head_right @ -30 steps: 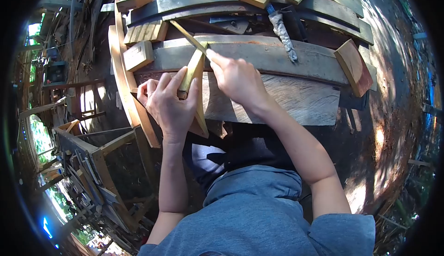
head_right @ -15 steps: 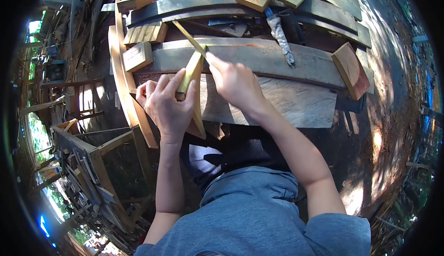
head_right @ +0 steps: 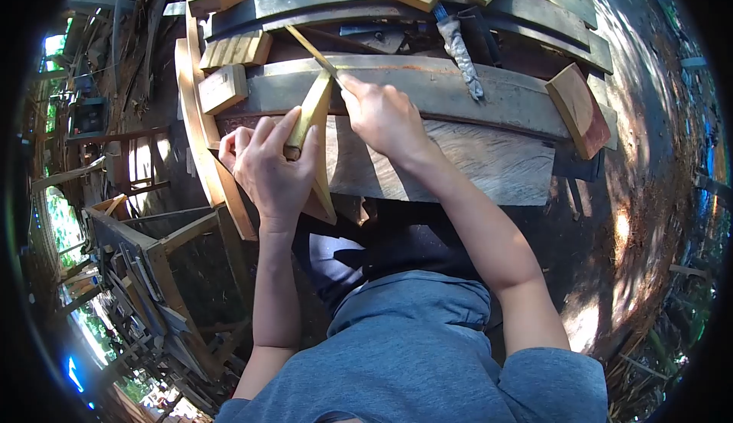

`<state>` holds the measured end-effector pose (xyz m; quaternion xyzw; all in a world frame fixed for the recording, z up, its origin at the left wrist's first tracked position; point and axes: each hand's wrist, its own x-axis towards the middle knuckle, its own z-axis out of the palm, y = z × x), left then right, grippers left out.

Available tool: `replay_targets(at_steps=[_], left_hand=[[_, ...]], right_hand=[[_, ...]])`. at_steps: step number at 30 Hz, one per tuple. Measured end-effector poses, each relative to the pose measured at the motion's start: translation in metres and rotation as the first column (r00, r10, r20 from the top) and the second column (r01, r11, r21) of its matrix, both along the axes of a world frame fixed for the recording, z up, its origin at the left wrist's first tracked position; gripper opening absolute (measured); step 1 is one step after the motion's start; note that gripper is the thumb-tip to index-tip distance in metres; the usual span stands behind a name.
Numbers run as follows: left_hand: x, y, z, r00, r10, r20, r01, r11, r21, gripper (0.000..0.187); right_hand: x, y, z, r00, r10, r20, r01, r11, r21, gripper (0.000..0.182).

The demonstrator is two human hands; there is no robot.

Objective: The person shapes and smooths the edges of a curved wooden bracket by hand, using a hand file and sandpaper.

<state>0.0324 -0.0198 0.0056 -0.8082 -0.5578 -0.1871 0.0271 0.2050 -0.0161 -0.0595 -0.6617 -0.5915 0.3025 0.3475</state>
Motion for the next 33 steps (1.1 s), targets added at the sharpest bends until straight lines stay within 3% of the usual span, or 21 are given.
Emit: replay_targets(at_steps=[2,4,6,10,14,18,19,22,23,29,33], left_hand=[[-0.001,0.001,-0.002,1.0,-0.011,0.013,0.011,1.0,0.023,0.029],[-0.003,0.002,-0.003,1.0,-0.005,0.022,0.005,1.0,0.011,0.029],[0.0,0.001,-0.003,1.0,-0.002,-0.03,0.003,0.999,0.037,0.029],[0.0,0.001,-0.001,1.0,-0.009,0.016,0.009,1.0,0.017,0.03],[0.0,0.001,0.0,1.0,-0.001,-0.022,0.001,1.0,0.012,0.03],[-0.002,0.002,-0.002,1.0,-0.018,0.008,0.018,1.0,0.02,0.03],[-0.003,0.002,-0.001,1.0,-0.012,0.015,0.012,1.0,0.001,0.029],[-0.003,0.003,-0.002,0.999,-0.029,0.022,0.028,1.0,0.013,0.029],[-0.002,0.001,-0.003,0.999,-0.04,0.022,0.04,0.999,0.003,0.029],[-0.004,0.005,-0.002,1.0,-0.018,0.017,0.017,0.999,0.029,0.029],[-0.001,0.0,-0.004,1.0,-0.016,0.005,0.016,1.0,0.008,0.028]], right_hand=[[0.0,-0.016,0.028,0.999,0.041,-0.016,-0.043,0.979,-0.201,0.038],[0.0,-0.018,0.03,0.997,0.077,-0.02,-0.079,0.963,-0.256,0.038],[0.003,-0.011,0.005,1.0,0.029,0.005,-0.029,0.999,0.013,0.038],[0.001,-0.014,0.002,0.999,0.022,0.032,-0.024,0.999,0.045,0.038],[0.006,-0.015,0.023,0.997,0.069,-0.035,-0.074,0.987,-0.143,0.038],[0.002,-0.009,0.017,0.999,0.054,-0.003,-0.054,0.989,-0.136,0.038],[0.002,-0.018,0.034,0.997,0.081,0.003,-0.078,0.971,-0.225,0.038],[0.008,-0.015,0.035,0.994,0.095,-0.058,-0.105,0.975,-0.197,0.039],[0.01,-0.004,0.011,0.994,0.106,0.005,-0.105,0.99,-0.094,0.039],[0.002,-0.022,0.03,0.994,0.102,0.024,-0.098,0.985,-0.144,0.039],[0.006,0.009,0.009,0.998,0.064,0.018,-0.061,0.986,-0.152,0.038]])
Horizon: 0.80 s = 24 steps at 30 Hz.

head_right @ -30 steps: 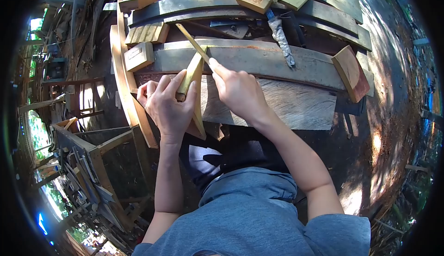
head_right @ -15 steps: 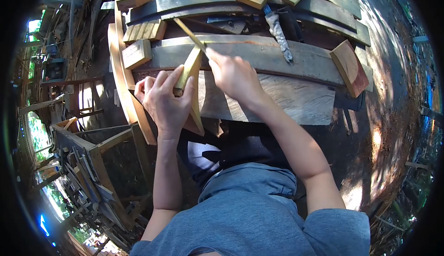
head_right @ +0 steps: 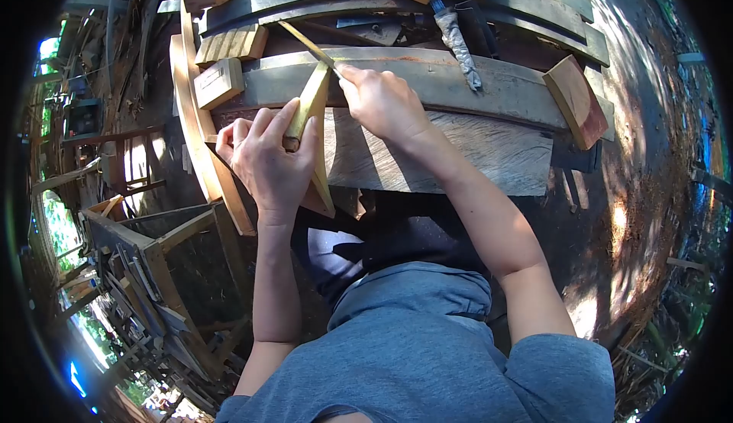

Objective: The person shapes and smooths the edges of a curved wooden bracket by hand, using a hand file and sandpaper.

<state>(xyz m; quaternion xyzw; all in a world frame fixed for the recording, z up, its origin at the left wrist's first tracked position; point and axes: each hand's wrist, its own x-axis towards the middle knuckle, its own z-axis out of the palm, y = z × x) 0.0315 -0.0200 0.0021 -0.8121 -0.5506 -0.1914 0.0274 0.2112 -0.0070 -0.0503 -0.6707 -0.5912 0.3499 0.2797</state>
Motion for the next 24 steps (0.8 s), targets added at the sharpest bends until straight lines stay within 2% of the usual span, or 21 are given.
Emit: replay_targets(at_steps=[4,7,8,9,11,15,17,20,23,24], left_hand=[[-0.003,0.004,0.0,1.0,-0.01,0.029,0.01,1.0,0.014,0.028],[-0.004,0.004,0.0,1.0,-0.008,0.014,0.008,1.0,-0.018,0.029],[-0.002,0.002,0.003,1.0,0.002,-0.011,-0.002,0.999,-0.032,0.029],[-0.002,-0.001,0.002,1.0,-0.005,-0.015,0.004,0.999,-0.039,0.029],[-0.002,0.003,0.001,1.0,-0.016,-0.013,0.016,0.999,0.034,0.028],[-0.001,0.003,0.004,1.0,-0.011,0.002,0.011,1.0,0.002,0.028],[-0.001,0.002,0.0,1.0,-0.019,-0.014,0.019,1.0,0.02,0.028],[-0.002,0.004,0.002,1.0,-0.01,-0.002,0.01,1.0,0.005,0.027],[-0.001,0.004,-0.001,1.0,-0.02,0.003,0.02,1.0,0.006,0.028],[-0.002,0.004,-0.001,1.0,-0.024,-0.001,0.024,1.0,-0.001,0.03]], right_hand=[[-0.005,-0.033,0.019,0.995,0.048,0.082,-0.05,0.999,0.021,0.038],[0.001,-0.016,0.015,0.999,0.038,0.027,-0.039,0.999,0.013,0.038],[-0.002,-0.006,0.013,0.997,0.015,0.078,-0.01,0.998,-0.067,0.039],[-0.003,-0.012,0.007,0.997,0.01,0.074,-0.004,0.997,-0.074,0.039],[-0.005,-0.014,-0.007,0.994,-0.016,0.105,0.002,0.991,0.131,0.041],[-0.001,-0.02,0.002,1.0,-0.007,0.006,0.006,0.993,0.12,0.039],[-0.001,-0.011,-0.015,1.0,-0.018,0.003,0.018,0.996,0.083,0.038],[-0.007,-0.027,-0.001,0.998,-0.008,0.055,-0.003,0.983,0.182,0.039],[-0.004,-0.03,0.005,0.999,0.033,0.008,-0.033,0.992,0.123,0.041],[-0.005,-0.021,0.01,0.999,0.031,0.019,-0.032,0.998,0.054,0.04]])
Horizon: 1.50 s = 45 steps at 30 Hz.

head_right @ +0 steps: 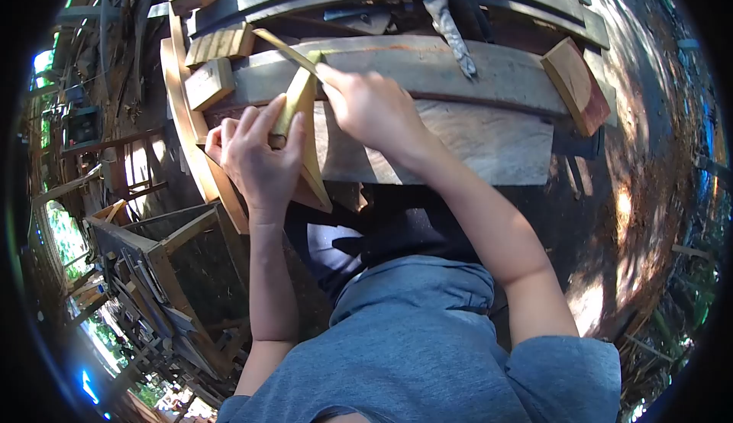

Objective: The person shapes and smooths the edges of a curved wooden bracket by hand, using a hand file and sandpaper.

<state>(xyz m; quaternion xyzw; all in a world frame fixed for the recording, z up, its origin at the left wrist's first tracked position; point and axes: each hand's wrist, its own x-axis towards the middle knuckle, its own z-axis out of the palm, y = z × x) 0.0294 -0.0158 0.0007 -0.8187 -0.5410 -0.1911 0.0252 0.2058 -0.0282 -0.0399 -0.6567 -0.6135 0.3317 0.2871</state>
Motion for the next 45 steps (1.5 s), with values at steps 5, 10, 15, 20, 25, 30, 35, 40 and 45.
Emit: replay_targets(at_steps=[5,10,15,20,25,30,35,40,45], left_hand=[[0.0,-0.001,0.002,1.0,0.008,-0.005,-0.007,1.0,0.025,0.03],[0.001,-0.002,0.004,1.0,0.017,-0.004,-0.017,1.0,-0.004,0.03],[-0.002,0.0,0.003,1.0,0.016,0.013,-0.016,1.0,-0.013,0.032],[-0.004,0.001,0.003,0.999,0.02,0.025,-0.019,1.0,-0.023,0.029],[-0.002,0.001,0.002,0.999,0.005,0.036,-0.006,1.0,0.016,0.026],[0.005,-0.002,0.005,1.0,0.005,-0.013,-0.005,0.999,0.031,0.027],[0.001,0.002,0.003,1.0,0.015,0.023,-0.015,1.0,0.018,0.027],[0.002,-0.001,0.005,0.999,0.029,-0.016,-0.029,0.999,-0.014,0.027],[0.0,0.0,0.002,1.0,0.024,-0.005,-0.024,1.0,-0.018,0.026]], right_hand=[[-0.011,-0.007,0.013,0.978,0.002,0.206,-0.003,1.0,0.007,0.04],[-0.009,-0.003,0.003,0.988,-0.036,0.148,0.026,0.997,0.07,0.038],[-0.009,-0.01,0.012,0.969,-0.033,0.245,0.017,0.998,0.064,0.038],[0.004,-0.01,0.009,0.997,-0.035,0.068,0.039,0.997,-0.06,0.039],[0.007,0.0,0.009,1.0,-0.017,-0.014,0.016,0.995,-0.1,0.038],[0.003,0.023,-0.025,0.999,-0.046,0.005,0.046,0.998,0.035,0.039],[0.004,-0.007,0.003,1.0,-0.002,0.028,0.004,0.998,-0.056,0.039],[0.007,0.012,0.005,0.999,-0.018,0.051,0.024,0.993,-0.115,0.038],[0.011,0.007,-0.002,0.997,0.047,0.063,-0.045,0.999,-0.019,0.039]])
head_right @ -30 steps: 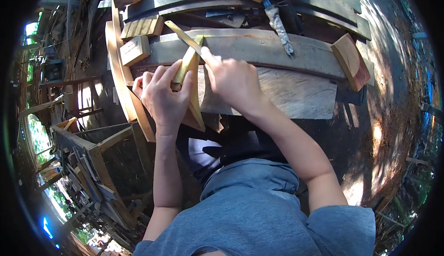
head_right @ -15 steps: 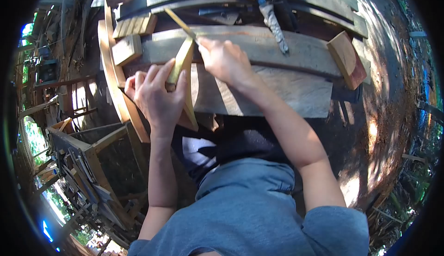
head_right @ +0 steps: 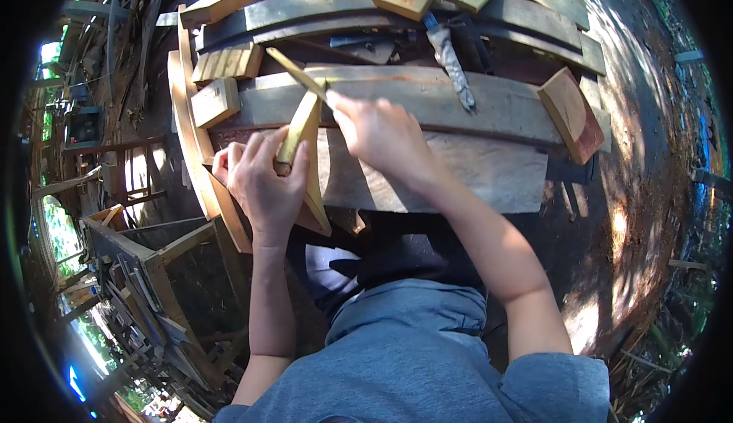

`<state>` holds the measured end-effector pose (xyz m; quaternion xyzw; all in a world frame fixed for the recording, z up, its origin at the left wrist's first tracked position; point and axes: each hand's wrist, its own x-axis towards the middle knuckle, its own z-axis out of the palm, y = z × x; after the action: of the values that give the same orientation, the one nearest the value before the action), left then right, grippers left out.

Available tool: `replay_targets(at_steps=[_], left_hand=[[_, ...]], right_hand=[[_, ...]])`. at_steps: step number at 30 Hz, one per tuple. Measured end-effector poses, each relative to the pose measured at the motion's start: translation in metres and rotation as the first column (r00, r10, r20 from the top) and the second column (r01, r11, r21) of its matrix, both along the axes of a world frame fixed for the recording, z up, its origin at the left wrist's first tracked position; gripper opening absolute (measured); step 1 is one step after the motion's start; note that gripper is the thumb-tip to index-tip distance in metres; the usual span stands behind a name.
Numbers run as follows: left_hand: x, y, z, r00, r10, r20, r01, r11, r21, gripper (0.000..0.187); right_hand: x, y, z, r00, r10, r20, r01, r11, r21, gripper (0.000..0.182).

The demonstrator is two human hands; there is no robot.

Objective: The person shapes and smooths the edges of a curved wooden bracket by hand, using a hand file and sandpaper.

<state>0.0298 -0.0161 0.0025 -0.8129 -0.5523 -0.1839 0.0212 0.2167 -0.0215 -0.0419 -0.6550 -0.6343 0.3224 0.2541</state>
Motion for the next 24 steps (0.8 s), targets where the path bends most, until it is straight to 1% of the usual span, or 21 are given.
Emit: replay_targets(at_steps=[2,4,6,7,8,10,11,12,14,15,16,18,19,20,22,23,24], left_hand=[[0.002,-0.001,0.003,1.0,-0.008,0.004,0.008,1.0,0.01,0.028],[0.001,-0.002,0.003,1.0,0.003,0.002,-0.003,1.0,0.011,0.027],[0.0,0.001,0.0,0.999,-0.011,0.033,0.01,1.0,0.023,0.026],[-0.001,0.002,-0.001,0.998,-0.034,0.045,0.031,0.997,0.068,0.025],[-0.001,0.001,-0.002,0.999,-0.028,0.038,0.026,0.999,0.048,0.025],[0.004,-0.002,0.004,1.0,0.007,-0.029,-0.006,1.0,0.02,0.026],[0.004,-0.002,0.002,1.0,0.006,-0.018,-0.006,1.0,0.024,0.025],[0.003,-0.002,0.001,1.0,0.002,-0.017,-0.002,1.0,0.03,0.025],[-0.001,0.001,-0.001,1.0,-0.002,-0.031,0.002,1.0,0.025,0.024],[-0.001,0.002,0.0,1.0,-0.001,-0.011,0.001,1.0,0.013,0.024],[-0.002,0.001,0.002,1.0,0.005,-0.017,-0.005,1.0,0.0,0.024],[0.003,0.0,0.002,1.0,-0.014,-0.019,0.015,0.999,0.037,0.024],[0.002,0.0,0.0,1.0,-0.01,-0.018,0.01,0.999,0.037,0.025],[0.003,-0.001,0.001,1.0,-0.006,-0.019,0.006,0.999,0.036,0.025],[0.002,0.0,-0.001,1.0,0.004,-0.003,-0.003,0.999,0.038,0.025],[0.001,0.003,-0.002,1.0,0.0,0.0,0.0,0.999,0.048,0.026],[0.0,0.002,-0.002,1.0,-0.003,-0.001,0.003,0.999,0.044,0.026]], right_hand=[[0.0,0.008,-0.004,0.999,-0.022,-0.045,0.02,0.999,-0.038,0.039],[-0.003,0.012,-0.006,0.998,-0.049,-0.025,0.049,0.999,-0.009,0.038],[-0.002,0.002,0.0,1.0,-0.026,-0.002,0.026,1.0,0.012,0.038],[-0.002,-0.006,0.002,1.0,-0.007,0.019,0.007,1.0,-0.002,0.038],[-0.003,-0.003,0.001,1.0,-0.001,0.012,0.001,1.0,-0.023,0.038],[0.0,0.018,0.0,0.998,-0.024,-0.056,0.019,0.997,-0.074,0.037],[-0.002,0.021,-0.003,0.999,-0.039,-0.021,0.037,0.995,-0.096,0.037],[-0.001,0.016,-0.003,0.999,-0.043,-0.02,0.041,0.995,-0.089,0.037],[-0.003,0.001,-0.001,1.0,-0.019,0.005,0.019,1.0,0.018,0.037],[-0.001,-0.004,0.004,1.0,-0.003,0.01,0.003,1.0,-0.019,0.038],[-0.002,0.0,0.001,1.0,0.003,0.004,-0.002,0.999,-0.032,0.038],[0.003,0.017,-0.013,0.999,0.02,-0.033,-0.018,0.998,0.055,0.038],[0.001,0.026,-0.016,0.999,-0.015,-0.033,0.014,1.0,-0.011,0.039],[0.002,0.019,-0.015,0.999,-0.018,-0.029,0.017,1.0,-0.017,0.039],[-0.002,0.007,-0.002,1.0,-0.012,0.004,0.012,0.999,0.039,0.039],[-0.002,-0.002,0.009,1.0,0.004,0.017,-0.003,0.999,-0.04,0.039],[-0.002,0.002,0.007,1.0,0.017,0.013,-0.016,0.999,-0.044,0.039]])
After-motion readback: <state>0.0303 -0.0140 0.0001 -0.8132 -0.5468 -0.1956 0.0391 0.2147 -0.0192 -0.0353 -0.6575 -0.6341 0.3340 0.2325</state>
